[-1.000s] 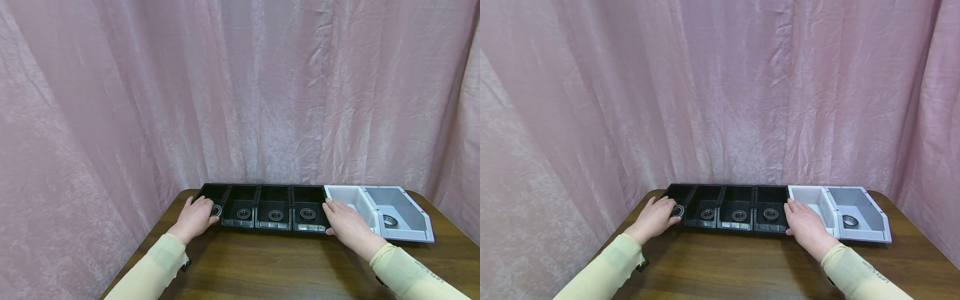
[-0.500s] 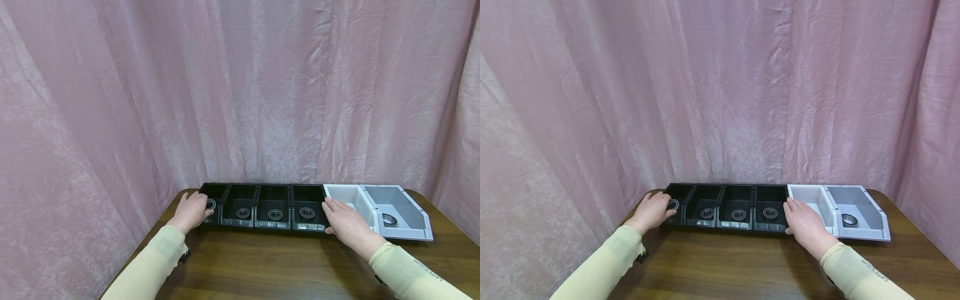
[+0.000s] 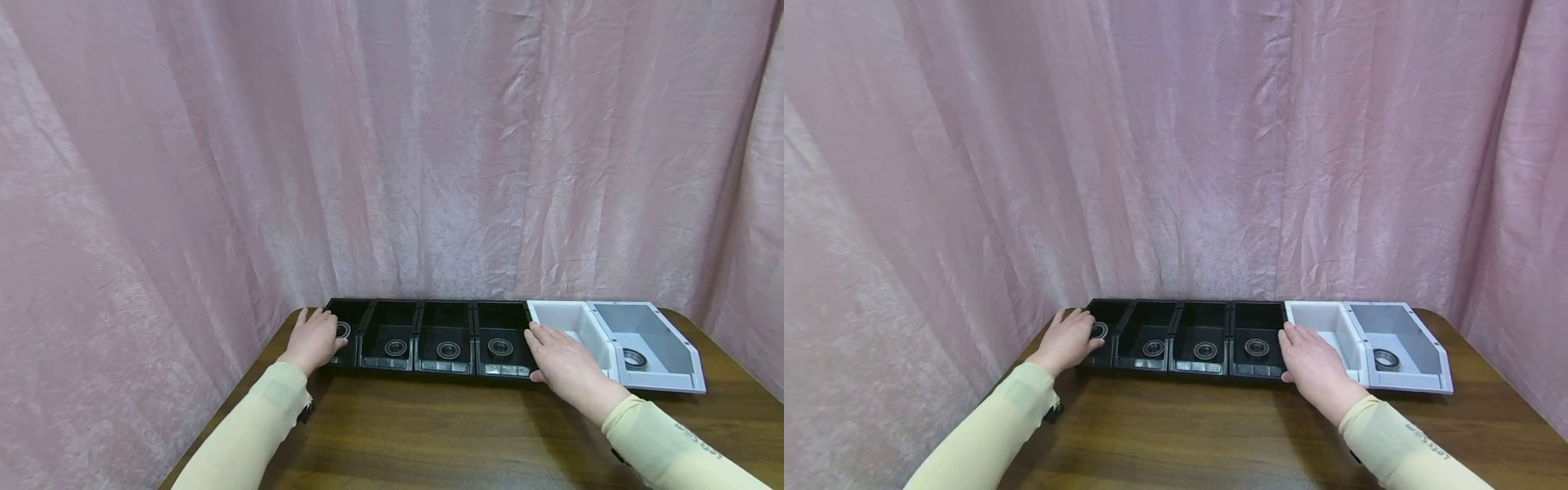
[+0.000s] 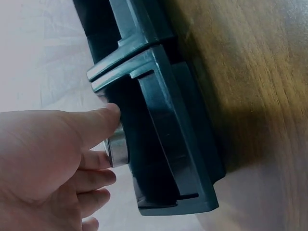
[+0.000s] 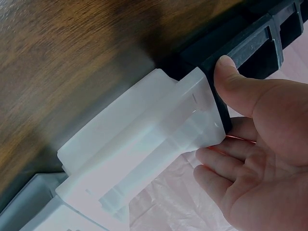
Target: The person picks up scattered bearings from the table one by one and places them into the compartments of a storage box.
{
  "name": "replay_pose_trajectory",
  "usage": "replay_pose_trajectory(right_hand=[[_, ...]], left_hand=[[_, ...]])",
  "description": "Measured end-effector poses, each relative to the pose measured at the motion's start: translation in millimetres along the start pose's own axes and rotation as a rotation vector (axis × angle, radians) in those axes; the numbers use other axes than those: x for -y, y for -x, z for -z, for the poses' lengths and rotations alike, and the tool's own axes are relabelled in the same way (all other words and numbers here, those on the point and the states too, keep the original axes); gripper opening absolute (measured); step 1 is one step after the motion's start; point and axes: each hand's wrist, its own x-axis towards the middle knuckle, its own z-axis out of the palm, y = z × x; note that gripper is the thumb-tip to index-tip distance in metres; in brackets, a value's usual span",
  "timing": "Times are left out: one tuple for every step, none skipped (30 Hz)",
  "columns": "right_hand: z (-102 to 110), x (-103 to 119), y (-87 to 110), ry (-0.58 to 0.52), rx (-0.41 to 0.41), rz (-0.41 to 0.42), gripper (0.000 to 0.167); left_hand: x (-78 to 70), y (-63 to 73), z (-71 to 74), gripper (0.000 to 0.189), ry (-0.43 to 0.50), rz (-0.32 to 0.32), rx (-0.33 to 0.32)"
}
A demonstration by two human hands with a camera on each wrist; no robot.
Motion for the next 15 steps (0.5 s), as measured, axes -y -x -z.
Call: replay_pose_trajectory(right_hand=[[-0.1,0.1,-0.1,-0.001,0.001,0.000,0.078],[-0.2,0.2,-0.2,-0.002,0.003,-0.001,0.078],[-0.3,0.3,-0.3,-0.002,0.004,-0.001,0.078],[-0.5,0.3,-0.5,-0.001,0.005,-0.001,0.078],[-0.6,0.3,-0.5,-0.001,0.005,-0.002,0.078],[-0.7,0.2,-0.7,0.000,0.004,-0.002,0.078],[-0.8,0.1,-0.8,0.001,0.003,-0.003,0.078],[-0.9,-0.1,-0.9,0.001,0.001,-0.004,0.078],[-0.8,-0.2,-0.9,0.001,0.000,-0.005,0.078],[-0.8,-0.4,-0.9,0.001,0.000,-0.006,0.078],[-0.8,-0.5,-0.8,0.000,0.001,-0.007,0.078],[-0.9,-0.6,-0.9,0.000,0.001,-0.008,0.078],[-0.9,-0.7,-0.9,0.000,0.002,-0.008,0.078],[-1.0,-0.7,-0.9,0.000,0.003,-0.007,0.078],[-1.0,-0.7,-0.9,0.001,0.003,-0.005,0.077]], left_hand=[[0.2,-1.1,-1.2,0.056,0.005,0.000,-0.001],[0.6,-2.1,-2.7,0.057,0.009,0.001,0.001],[2.8,-3.4,-6.4,0.057,0.005,-0.007,-0.008],[3.2,-4.0,-7.8,0.057,0.002,-0.010,-0.012],[3.5,-4.8,-9.1,0.057,0.003,-0.009,-0.009],[3.6,-5.6,-10.2,0.057,0.001,-0.008,-0.010],[3.4,-6.2,-10.9,0.057,0.000,-0.006,-0.010],[3.4,-6.8,-11.8,0.058,-0.001,-0.003,-0.009],[3.0,-7.4,-12.2,0.058,-0.004,0.000,-0.010],[0.8,-7.6,-10.4,0.059,-0.003,0.010,0.001],[0.4,-8.4,-10.9,0.059,-0.004,0.014,0.006],[-0.2,-8.8,-11.2,0.058,-0.008,0.014,0.006],[-0.9,-9.1,-11.3,0.058,-0.009,0.016,0.011],[-1.4,-9.7,-11.9,0.057,-0.010,0.016,0.013],[-1.8,-10.2,-12.4,0.056,-0.012,0.014,0.013]])
